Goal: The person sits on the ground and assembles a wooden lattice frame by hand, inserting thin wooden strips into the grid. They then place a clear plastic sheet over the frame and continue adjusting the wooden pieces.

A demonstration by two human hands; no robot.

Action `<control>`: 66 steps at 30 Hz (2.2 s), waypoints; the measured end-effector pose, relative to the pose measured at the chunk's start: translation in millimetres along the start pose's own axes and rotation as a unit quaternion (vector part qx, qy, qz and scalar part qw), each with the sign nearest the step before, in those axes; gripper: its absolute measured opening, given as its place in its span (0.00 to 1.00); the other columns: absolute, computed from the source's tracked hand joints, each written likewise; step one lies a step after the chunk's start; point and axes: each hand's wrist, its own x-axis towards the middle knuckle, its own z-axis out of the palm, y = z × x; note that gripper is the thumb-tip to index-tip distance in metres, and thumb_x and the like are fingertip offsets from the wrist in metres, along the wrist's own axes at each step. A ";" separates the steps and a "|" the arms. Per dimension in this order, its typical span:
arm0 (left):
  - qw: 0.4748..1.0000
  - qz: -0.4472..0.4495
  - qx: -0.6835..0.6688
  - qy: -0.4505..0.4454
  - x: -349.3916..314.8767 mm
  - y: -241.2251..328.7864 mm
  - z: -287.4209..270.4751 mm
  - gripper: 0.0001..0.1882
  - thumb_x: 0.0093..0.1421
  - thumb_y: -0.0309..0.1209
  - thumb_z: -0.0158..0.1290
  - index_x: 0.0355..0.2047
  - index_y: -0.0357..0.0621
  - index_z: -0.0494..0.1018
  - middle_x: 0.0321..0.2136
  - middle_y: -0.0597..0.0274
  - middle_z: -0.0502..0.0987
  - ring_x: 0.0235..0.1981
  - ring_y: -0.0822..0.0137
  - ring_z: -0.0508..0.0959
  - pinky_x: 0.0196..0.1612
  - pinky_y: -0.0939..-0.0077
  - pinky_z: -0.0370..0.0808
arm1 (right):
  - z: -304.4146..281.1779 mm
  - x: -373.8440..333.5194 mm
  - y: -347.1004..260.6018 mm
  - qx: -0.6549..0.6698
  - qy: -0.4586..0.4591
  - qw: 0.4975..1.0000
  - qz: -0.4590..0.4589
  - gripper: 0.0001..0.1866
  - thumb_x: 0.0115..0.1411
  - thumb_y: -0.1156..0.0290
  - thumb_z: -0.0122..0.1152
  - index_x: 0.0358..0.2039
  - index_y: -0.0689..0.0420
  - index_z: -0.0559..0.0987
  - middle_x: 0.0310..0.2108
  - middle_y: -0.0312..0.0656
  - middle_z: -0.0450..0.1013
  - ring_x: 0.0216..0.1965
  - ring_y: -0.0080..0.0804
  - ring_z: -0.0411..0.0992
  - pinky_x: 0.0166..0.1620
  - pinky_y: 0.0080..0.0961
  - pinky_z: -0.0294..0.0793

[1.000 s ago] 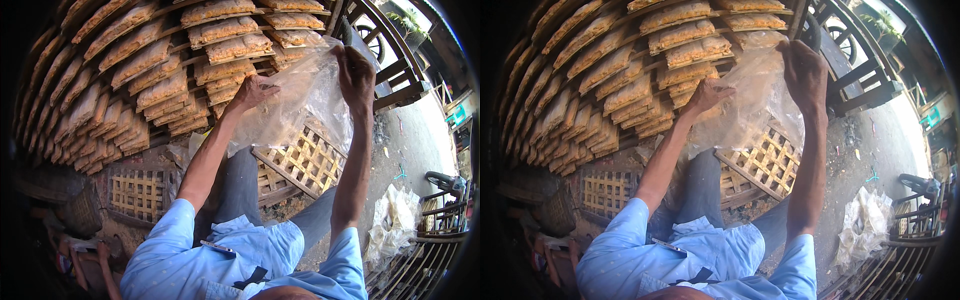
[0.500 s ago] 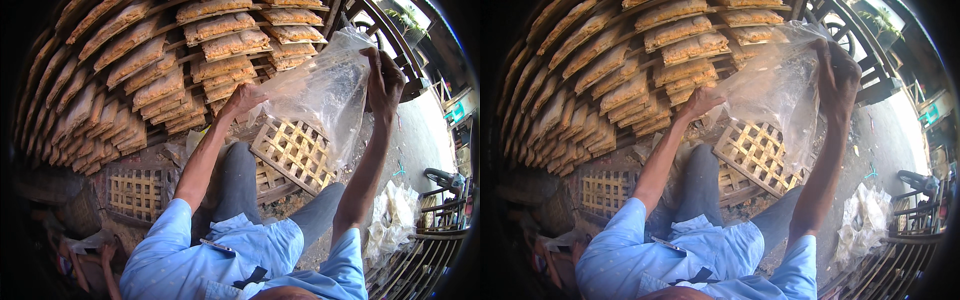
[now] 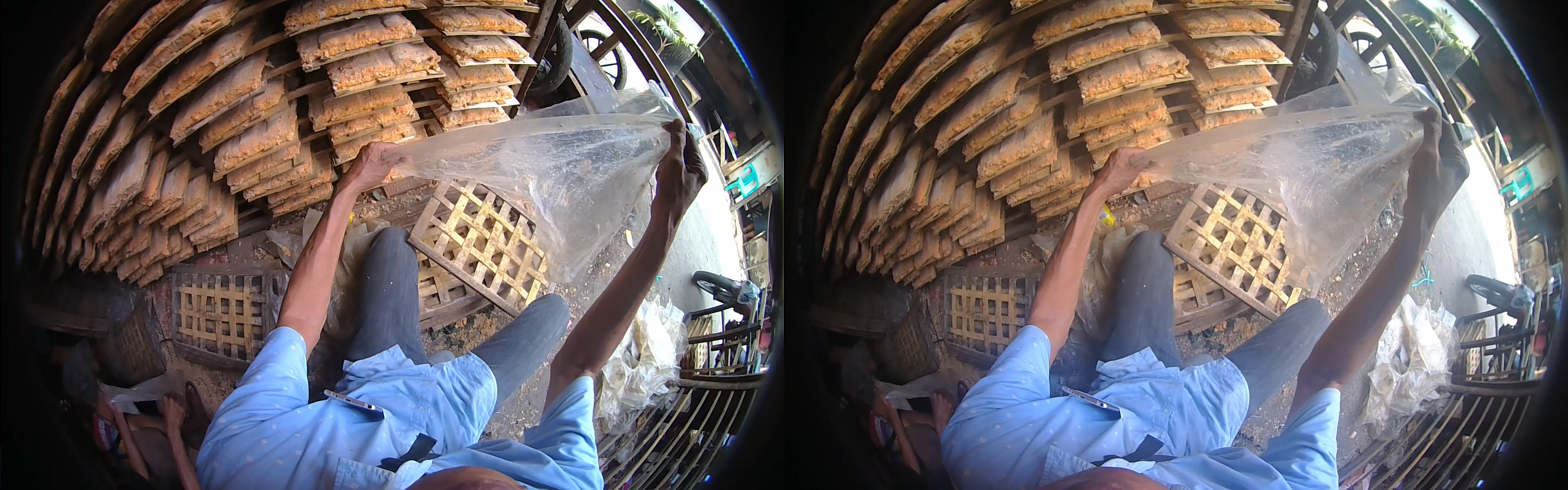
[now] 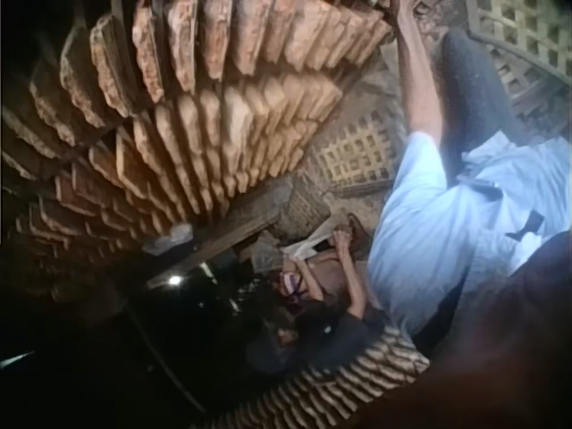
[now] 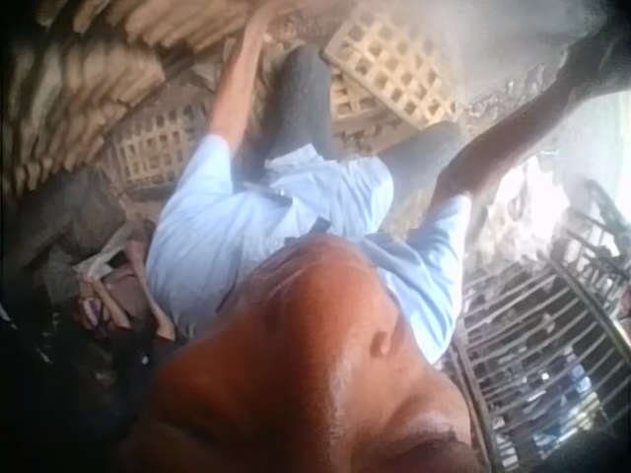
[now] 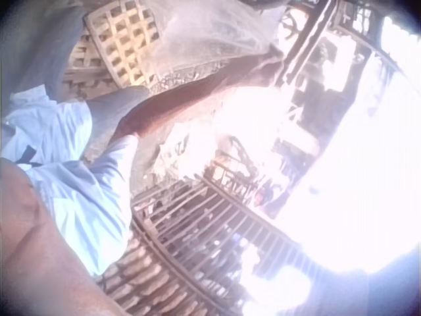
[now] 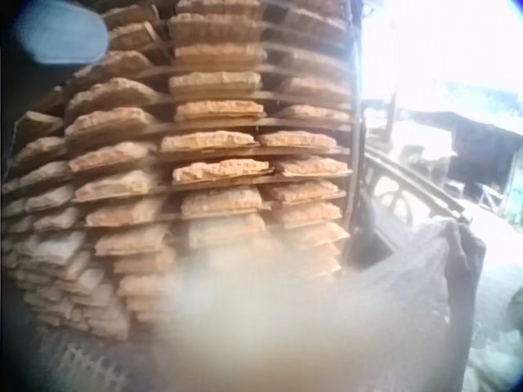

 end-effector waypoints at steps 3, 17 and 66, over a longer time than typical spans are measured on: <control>0.985 -0.068 -0.159 -0.009 -9.5 1.4 -17.0 0.13 0.67 0.35 0.61 0.46 0.39 0.86 0.41 0.60 0.88 0.42 0.70 0.85 0.50 0.71 0.79 | -17.5 15.2 59.2 -0.067 -0.006 0.998 -0.004 0.19 0.73 0.54 0.60 0.45 0.56 0.90 0.27 0.38 0.80 0.28 0.27 0.73 0.38 0.31 0.73; 0.975 0.142 -0.155 -0.069 29.1 151.4 18.8 0.17 0.60 0.34 0.72 0.47 0.41 0.82 0.40 0.67 0.86 0.40 0.78 0.81 0.46 0.74 0.80 | 110.1 -116.8 -6.4 0.009 -0.436 0.891 -0.123 0.17 0.68 0.60 0.69 0.46 0.61 0.84 0.23 0.47 0.77 0.25 0.37 0.76 0.35 0.42 0.75; 0.986 0.126 0.003 0.106 13.3 129.9 49.4 0.21 0.59 0.23 0.56 0.54 0.43 0.82 0.40 0.48 0.87 0.41 0.56 0.87 0.48 0.63 0.82 | 72.6 -98.0 -15.2 0.153 -0.183 0.968 -0.083 0.15 0.71 0.64 0.69 0.31 0.62 0.83 0.20 0.25 0.69 0.26 0.12 0.60 0.30 0.19 0.62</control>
